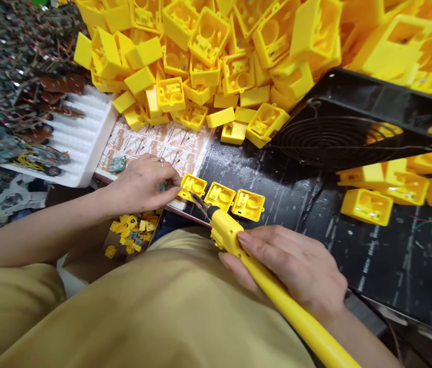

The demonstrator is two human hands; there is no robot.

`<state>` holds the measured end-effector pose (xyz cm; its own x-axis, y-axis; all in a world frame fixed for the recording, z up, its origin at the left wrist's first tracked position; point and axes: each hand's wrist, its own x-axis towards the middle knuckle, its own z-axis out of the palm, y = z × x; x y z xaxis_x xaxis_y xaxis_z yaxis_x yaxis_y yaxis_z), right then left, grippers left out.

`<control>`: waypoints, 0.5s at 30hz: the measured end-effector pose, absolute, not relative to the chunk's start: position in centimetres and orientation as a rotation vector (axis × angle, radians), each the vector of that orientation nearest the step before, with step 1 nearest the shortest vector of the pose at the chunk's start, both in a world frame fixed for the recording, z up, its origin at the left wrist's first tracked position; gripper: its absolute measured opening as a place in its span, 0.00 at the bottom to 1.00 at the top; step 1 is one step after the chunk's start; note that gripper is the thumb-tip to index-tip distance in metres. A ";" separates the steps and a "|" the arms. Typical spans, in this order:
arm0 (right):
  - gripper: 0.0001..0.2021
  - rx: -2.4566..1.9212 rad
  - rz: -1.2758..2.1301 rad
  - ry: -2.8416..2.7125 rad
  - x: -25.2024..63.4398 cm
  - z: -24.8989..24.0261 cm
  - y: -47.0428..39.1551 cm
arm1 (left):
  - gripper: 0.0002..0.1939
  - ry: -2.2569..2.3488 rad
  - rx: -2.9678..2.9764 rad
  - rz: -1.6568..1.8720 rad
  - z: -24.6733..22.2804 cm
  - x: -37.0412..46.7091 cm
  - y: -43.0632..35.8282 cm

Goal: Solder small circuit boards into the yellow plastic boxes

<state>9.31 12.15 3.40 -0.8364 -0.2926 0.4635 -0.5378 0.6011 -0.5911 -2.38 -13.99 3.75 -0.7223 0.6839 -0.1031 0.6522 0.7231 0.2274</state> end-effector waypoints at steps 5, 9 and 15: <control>0.10 0.736 0.992 -2.473 8.4 4.5 11.1 | 0.08 2.686 1.096 0.207 4.2 -2.8 -13.7; 0.09 0.897 0.871 -2.459 7.8 4.3 11.1 | 0.09 2.656 1.106 0.133 4.4 -3.0 -13.4; 0.09 1.113 0.814 -2.365 7.0 4.7 12.6 | 0.10 2.655 1.129 0.030 4.8 -3.2 -12.8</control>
<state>6.97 12.65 4.67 -0.6024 -0.5571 0.5716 -0.7909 0.5134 -0.3332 -3.17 -12.82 4.75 -0.6661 0.7111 -0.2249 0.7059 0.6985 0.1176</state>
